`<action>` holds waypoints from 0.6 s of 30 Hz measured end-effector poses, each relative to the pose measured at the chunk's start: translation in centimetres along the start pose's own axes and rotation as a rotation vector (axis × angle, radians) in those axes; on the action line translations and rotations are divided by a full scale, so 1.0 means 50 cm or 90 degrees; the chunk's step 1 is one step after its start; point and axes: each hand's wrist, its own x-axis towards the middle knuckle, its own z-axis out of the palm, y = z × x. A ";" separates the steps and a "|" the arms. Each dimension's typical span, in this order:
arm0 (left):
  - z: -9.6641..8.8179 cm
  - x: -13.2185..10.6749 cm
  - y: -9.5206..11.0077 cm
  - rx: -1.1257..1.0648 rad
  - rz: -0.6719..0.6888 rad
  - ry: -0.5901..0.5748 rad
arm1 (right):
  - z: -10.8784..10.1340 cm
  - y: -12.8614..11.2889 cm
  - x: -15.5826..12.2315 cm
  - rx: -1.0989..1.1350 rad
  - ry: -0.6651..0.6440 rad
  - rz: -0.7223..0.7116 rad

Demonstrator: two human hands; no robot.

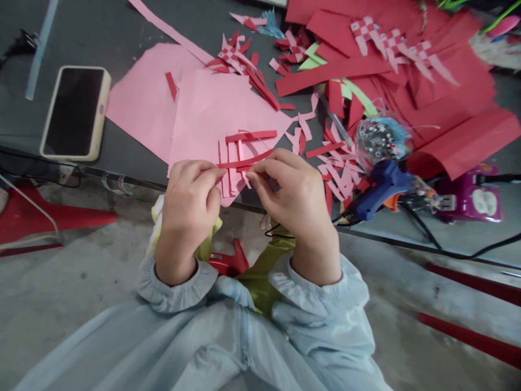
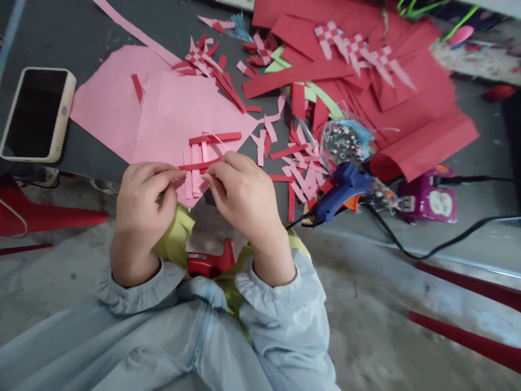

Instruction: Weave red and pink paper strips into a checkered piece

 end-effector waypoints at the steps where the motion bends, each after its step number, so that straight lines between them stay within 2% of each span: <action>1: 0.000 0.000 0.000 0.002 -0.002 -0.002 | -0.001 -0.002 0.000 0.005 -0.001 0.008; 5: -0.001 0.000 0.000 0.004 -0.015 -0.008 | -0.002 -0.013 -0.003 0.003 -0.040 0.010; 12: 0.000 0.001 0.000 -0.004 -0.014 -0.008 | 0.013 -0.027 -0.003 -0.131 -0.092 0.013; 18: 0.002 0.002 -0.003 0.008 0.001 -0.007 | 0.012 -0.023 0.000 -0.116 -0.114 0.018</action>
